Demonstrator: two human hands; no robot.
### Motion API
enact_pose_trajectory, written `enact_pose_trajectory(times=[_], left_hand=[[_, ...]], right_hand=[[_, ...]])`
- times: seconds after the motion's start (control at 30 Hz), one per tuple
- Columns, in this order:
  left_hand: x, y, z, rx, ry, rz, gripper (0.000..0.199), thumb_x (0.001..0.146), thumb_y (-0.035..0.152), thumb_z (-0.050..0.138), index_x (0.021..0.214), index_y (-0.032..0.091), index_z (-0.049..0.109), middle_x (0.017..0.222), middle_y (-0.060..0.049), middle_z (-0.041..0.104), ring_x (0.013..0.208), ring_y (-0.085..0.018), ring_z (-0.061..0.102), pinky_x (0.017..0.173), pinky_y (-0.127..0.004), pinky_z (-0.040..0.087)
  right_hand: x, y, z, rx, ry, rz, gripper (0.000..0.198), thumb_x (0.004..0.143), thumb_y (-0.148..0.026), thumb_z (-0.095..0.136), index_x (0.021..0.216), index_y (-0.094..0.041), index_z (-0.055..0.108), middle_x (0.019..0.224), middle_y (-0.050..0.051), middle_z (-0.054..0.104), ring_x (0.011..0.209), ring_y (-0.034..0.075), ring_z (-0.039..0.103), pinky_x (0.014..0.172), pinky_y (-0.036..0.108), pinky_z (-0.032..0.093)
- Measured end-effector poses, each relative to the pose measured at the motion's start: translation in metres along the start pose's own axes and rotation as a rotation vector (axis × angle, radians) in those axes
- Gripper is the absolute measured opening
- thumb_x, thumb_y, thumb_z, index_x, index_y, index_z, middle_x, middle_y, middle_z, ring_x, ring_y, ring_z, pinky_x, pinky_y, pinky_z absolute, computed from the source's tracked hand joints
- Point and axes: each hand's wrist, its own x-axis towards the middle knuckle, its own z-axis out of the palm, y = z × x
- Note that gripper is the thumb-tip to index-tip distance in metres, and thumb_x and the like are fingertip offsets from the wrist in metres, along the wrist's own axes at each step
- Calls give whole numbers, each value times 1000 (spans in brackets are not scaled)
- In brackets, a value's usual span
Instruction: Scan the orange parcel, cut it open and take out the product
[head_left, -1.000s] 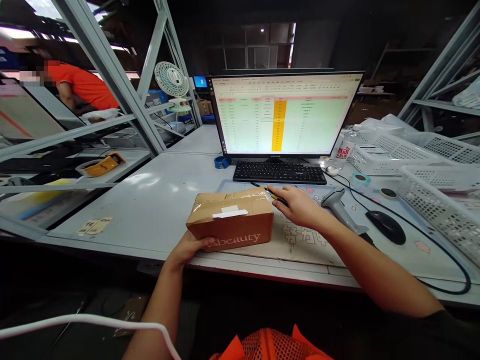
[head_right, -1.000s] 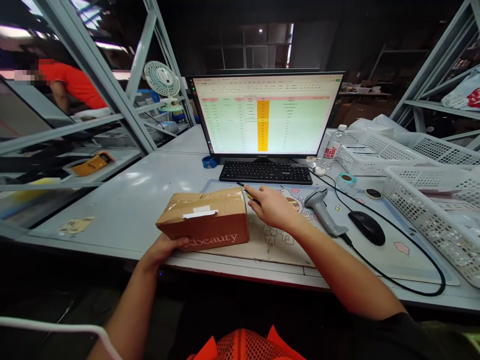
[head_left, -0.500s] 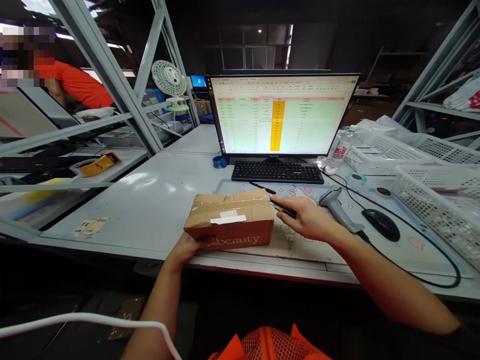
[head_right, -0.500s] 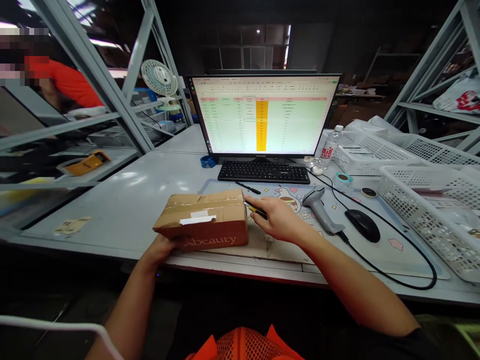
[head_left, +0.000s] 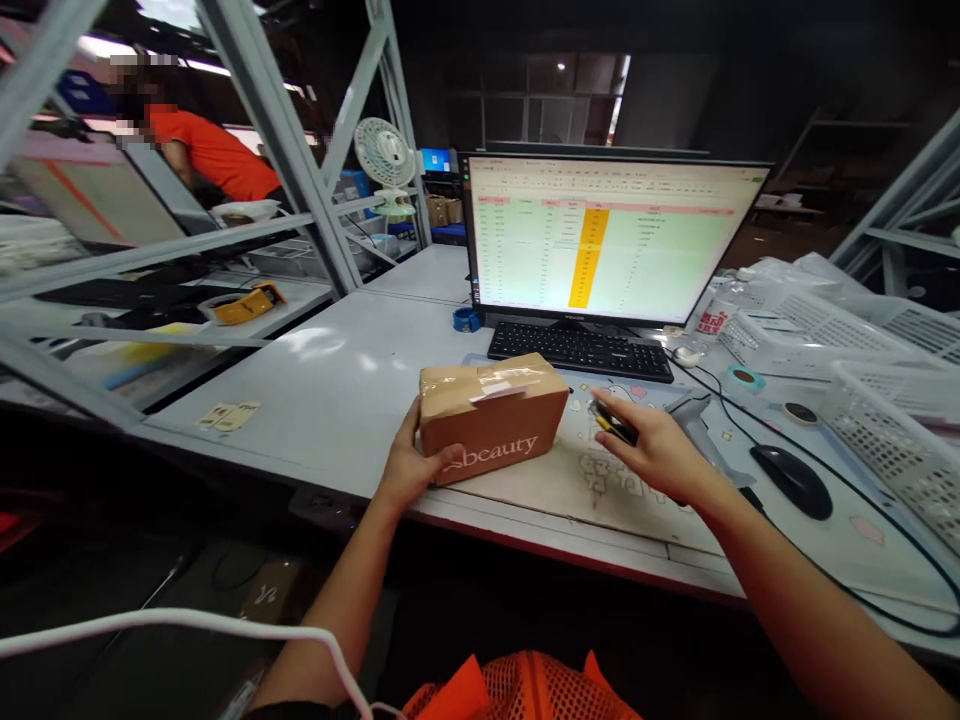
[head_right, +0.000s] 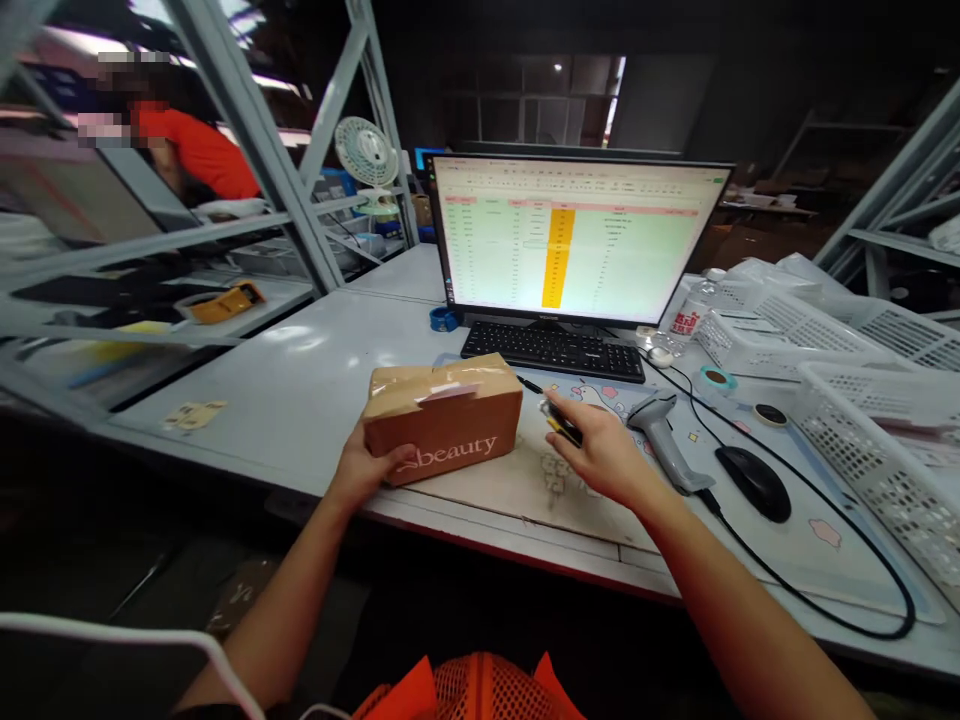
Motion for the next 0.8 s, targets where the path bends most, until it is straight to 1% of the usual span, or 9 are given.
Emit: enact_pose_trajectory(times=[0.07,0.13,0.2,0.3,0.4,0.47,0.53,0.63,0.8], left_hand=[[-2,25,-5,254,165,205,111,74,68,89,163,20,44,147,-19,59,140,-41,55,124,-60,40],[-2,57,-11,573,263,402,107,78,60,89,166,21,41,147,-19,57,139,-41,52,128,-63,29],[-1,88,-15,841,259,499,101,80,52,89,164,19,45,143,-21,57,136,-43,52,129,-67,22],[-1,120,-6,1074,151,521,93,79,42,90,159,14,53,139,-23,57,130,-44,52,125,-69,22],[-8,131,12,1156,66,525,87,82,33,85,160,13,53,139,-24,58,127,-43,51,122,-66,26],[-14,133,22,1166,61,527,84,85,30,81,161,12,51,140,-23,58,127,-43,50,121,-65,27],[-19,133,27,1170,76,527,81,86,28,78,161,12,51,139,-23,58,126,-43,50,120,-64,27],[-22,133,29,1179,89,521,79,87,27,76,160,12,51,139,-22,59,125,-42,50,119,-63,28],[-23,133,29,1163,79,530,75,88,23,73,159,13,53,137,-21,60,125,-41,50,116,-61,31]], right_hand=[[8,12,-10,-141,35,135,55,97,-39,68,148,-18,64,122,14,79,107,33,76,91,43,58],[20,16,-23,-292,24,236,48,96,-42,72,139,-19,68,112,14,80,99,34,76,82,41,56],[33,7,-34,-406,-22,275,46,97,-44,73,137,-22,67,105,12,80,92,34,75,75,38,52],[51,-28,-35,-459,-105,244,44,104,-45,65,143,-25,62,102,11,80,89,32,74,72,35,47],[62,-70,-19,-434,-175,101,40,111,-40,52,147,-27,61,111,11,80,96,31,74,75,33,46],[65,-94,-5,-422,-196,9,42,112,-35,45,151,-25,58,116,12,80,100,30,74,78,34,48],[67,-111,8,-443,-202,-27,46,113,-31,40,157,-23,53,117,14,79,101,31,75,79,35,49],[67,-128,23,-520,-215,-7,55,111,-25,39,166,-20,41,114,17,79,101,33,76,77,36,52],[63,-145,40,-598,-242,110,70,105,-8,40,173,-11,23,112,21,77,103,30,78,81,35,57]])
